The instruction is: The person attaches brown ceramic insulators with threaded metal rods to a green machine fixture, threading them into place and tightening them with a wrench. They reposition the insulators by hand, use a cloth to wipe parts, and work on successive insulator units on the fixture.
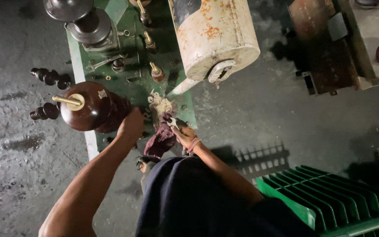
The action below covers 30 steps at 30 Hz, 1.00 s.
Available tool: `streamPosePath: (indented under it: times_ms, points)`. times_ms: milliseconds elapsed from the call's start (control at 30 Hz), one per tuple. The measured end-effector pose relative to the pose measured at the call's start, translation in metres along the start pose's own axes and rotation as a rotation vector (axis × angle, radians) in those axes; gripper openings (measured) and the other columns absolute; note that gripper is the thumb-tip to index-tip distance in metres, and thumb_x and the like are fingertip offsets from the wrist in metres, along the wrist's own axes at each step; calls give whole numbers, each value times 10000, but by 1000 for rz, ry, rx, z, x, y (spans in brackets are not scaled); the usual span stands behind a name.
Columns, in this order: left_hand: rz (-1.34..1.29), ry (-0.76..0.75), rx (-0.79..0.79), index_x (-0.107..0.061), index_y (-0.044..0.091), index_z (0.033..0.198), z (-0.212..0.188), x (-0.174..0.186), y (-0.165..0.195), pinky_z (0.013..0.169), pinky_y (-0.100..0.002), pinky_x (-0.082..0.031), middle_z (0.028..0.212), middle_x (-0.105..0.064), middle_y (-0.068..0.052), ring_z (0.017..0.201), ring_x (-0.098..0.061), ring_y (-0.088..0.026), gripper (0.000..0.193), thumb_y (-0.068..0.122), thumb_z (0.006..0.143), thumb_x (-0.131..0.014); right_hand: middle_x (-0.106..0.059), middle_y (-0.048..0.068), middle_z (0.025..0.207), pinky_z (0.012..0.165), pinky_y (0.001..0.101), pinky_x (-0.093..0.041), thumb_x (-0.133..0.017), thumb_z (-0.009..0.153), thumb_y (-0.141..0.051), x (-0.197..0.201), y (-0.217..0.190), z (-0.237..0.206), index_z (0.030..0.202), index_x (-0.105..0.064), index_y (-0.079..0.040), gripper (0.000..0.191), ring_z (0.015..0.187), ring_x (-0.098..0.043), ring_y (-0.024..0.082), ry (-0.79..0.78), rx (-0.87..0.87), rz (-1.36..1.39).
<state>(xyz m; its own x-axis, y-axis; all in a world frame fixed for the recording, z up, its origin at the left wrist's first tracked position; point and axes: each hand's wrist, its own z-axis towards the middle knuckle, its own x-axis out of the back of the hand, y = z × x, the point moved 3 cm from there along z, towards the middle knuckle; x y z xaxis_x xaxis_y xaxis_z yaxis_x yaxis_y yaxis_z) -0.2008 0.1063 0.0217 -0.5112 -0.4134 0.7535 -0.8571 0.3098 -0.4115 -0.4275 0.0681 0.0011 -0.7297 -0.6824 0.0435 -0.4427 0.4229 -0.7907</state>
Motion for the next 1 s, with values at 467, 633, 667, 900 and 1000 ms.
streamPosePath:
  times_ms: [467,633,667,900,1000]
  points:
    - [162,-71,-21,-742,76,1176,6,1,-11,1038,-454,-416,1163,-721,-97,1154,-622,-294,301,180,942,-585,-560,13,560,519,350,-450,-474,1007,-552,2,-2,3,857,-664,-123,492,529,-563,135,19,230,-168]
    - [165,-112,42,-735,87,1193,20,10,4,1047,-479,-396,1153,-728,-85,1142,-626,-297,312,183,941,-580,-589,20,598,563,356,-465,-502,1051,-574,-4,-3,9,786,-643,-73,584,582,-585,158,38,181,-236]
    - [140,-83,83,-734,89,1196,22,14,5,1048,-484,-392,1151,-729,-83,1140,-627,-298,314,184,940,-579,-578,29,613,563,369,-457,-501,1050,-572,-5,-5,8,804,-627,-74,570,590,-570,170,36,213,-210]
    - [246,1,-98,-786,97,1077,-3,23,1,1028,-513,-383,1052,-767,-78,1090,-656,-305,292,233,916,-583,-634,63,601,568,365,-482,-494,1005,-607,0,-13,1,794,-670,-78,596,574,-620,181,71,115,-267]
    - [260,-27,-141,-786,86,1124,-11,20,-3,1025,-482,-381,1112,-758,-103,1086,-666,-293,322,245,953,-564,-639,57,605,576,359,-483,-481,1008,-627,-3,-17,3,791,-671,-76,622,582,-628,182,79,156,-314]
